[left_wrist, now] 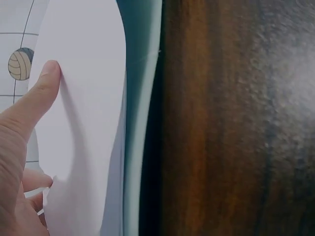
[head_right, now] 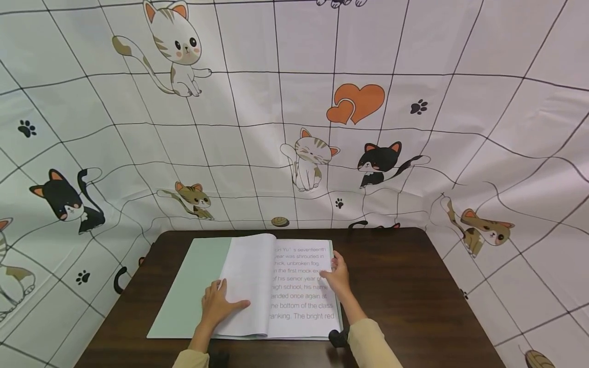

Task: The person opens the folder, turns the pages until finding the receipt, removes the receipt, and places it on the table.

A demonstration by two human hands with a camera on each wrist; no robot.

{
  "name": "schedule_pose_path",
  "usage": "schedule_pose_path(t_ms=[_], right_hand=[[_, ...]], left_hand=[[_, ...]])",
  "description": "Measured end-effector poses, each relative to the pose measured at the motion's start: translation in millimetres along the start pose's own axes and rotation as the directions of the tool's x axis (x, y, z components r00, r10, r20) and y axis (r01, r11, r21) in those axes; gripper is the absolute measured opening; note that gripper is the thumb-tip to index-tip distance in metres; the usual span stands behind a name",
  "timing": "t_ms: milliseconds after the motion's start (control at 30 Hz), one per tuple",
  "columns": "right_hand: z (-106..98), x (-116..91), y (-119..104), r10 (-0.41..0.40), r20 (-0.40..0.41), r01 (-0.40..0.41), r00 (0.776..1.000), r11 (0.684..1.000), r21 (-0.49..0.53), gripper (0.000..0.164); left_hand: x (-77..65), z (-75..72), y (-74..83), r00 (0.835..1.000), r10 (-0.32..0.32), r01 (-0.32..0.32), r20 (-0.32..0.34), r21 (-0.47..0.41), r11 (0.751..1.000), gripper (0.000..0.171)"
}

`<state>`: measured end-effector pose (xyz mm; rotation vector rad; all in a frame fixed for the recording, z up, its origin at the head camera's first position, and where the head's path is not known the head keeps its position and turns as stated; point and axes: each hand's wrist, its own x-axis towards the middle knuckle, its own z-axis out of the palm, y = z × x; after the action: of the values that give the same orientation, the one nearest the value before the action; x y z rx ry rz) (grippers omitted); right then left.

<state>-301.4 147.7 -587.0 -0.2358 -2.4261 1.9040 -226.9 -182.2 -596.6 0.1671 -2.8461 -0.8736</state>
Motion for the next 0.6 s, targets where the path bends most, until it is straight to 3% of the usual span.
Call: schedule_pose_path(t_ms=[267,467,600], right_hand=[[-2.8,4.0,2.1,0.003,0.025,-0.003,1.000,1.000,-0.017,0.084],[-3.1,7.1,4.9,0.025,0.117,-0.018,0.993,0.998,-0.065,0.093],[-2.2,9.7,4.1,0.035,0.134,-0.028,0.990,0.998,-0.051,0.095]], left_hand=[[-7.2,3.5,-3.8,1.000,-0.003,0.003,-0.014,-0.007,1.000,0.110],[-10.0,4.9,-9.4,1.000,-0.019,0.019,-0.007,-0.011,1.000,0.112],[-9.2,5.2,-13.0,1.000,-0.026,0.026,0.008,-0.018,0.999,0.112]])
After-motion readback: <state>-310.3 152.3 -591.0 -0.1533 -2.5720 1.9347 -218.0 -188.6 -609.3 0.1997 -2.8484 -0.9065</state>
